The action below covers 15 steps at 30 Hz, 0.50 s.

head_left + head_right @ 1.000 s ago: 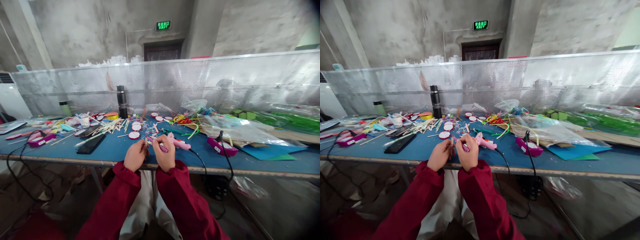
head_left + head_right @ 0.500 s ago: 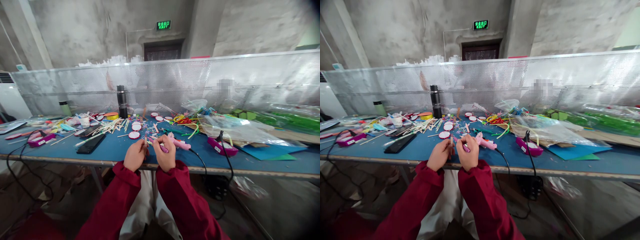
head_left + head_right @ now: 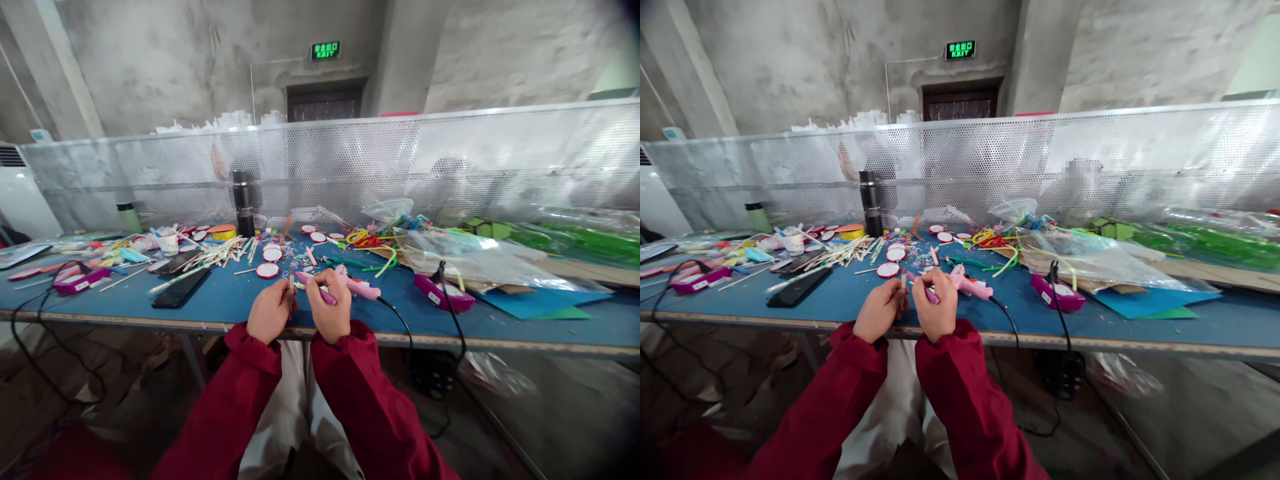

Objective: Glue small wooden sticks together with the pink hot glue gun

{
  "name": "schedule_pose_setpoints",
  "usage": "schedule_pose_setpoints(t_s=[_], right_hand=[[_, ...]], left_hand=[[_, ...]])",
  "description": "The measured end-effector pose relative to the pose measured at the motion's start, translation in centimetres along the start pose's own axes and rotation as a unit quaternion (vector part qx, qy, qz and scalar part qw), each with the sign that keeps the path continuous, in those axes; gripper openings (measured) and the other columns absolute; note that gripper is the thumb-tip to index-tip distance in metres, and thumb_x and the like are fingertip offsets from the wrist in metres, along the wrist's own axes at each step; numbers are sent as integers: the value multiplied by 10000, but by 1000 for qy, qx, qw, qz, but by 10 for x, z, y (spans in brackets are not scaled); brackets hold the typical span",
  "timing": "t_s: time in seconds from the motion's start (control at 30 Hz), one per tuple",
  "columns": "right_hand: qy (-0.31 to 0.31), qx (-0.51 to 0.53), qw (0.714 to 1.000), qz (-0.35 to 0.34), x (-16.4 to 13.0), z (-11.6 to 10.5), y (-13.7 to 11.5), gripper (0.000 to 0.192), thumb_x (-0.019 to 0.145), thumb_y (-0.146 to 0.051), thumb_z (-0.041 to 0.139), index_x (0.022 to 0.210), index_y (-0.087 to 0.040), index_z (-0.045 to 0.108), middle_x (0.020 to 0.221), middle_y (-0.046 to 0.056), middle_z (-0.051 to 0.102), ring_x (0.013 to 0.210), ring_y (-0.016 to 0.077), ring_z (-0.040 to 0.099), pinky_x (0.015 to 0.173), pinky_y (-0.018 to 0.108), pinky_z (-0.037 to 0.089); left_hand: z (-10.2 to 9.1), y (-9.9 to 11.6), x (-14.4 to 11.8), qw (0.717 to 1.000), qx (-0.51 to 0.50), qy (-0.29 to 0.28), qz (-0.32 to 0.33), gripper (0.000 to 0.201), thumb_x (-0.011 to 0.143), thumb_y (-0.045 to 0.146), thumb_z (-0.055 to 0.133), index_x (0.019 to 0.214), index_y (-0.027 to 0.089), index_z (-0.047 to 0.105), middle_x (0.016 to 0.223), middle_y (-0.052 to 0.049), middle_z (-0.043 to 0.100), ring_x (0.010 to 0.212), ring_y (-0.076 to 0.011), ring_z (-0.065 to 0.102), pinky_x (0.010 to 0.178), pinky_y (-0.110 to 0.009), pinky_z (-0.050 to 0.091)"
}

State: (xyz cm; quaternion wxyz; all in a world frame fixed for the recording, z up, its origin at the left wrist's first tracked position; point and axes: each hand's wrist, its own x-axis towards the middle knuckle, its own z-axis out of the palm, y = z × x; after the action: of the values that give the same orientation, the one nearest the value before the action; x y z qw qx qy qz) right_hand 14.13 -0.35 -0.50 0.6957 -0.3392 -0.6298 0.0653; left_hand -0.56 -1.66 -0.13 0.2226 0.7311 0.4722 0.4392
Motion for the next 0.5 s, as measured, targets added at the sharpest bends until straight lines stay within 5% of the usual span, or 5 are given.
schedule_pose_setpoints(t_s=[0.5], right_hand=[[7, -3, 1000, -1, 1, 0, 0, 244, 938, -262, 564, 704, -244, 497, 695, -28, 584, 722, 180, 551, 721, 336, 442]], left_hand=[[-1, 3, -1, 999, 32, 2, 9, 159, 999, 224, 429, 911, 226, 560, 719, 16, 699, 536, -145, 591, 598, -270, 412]])
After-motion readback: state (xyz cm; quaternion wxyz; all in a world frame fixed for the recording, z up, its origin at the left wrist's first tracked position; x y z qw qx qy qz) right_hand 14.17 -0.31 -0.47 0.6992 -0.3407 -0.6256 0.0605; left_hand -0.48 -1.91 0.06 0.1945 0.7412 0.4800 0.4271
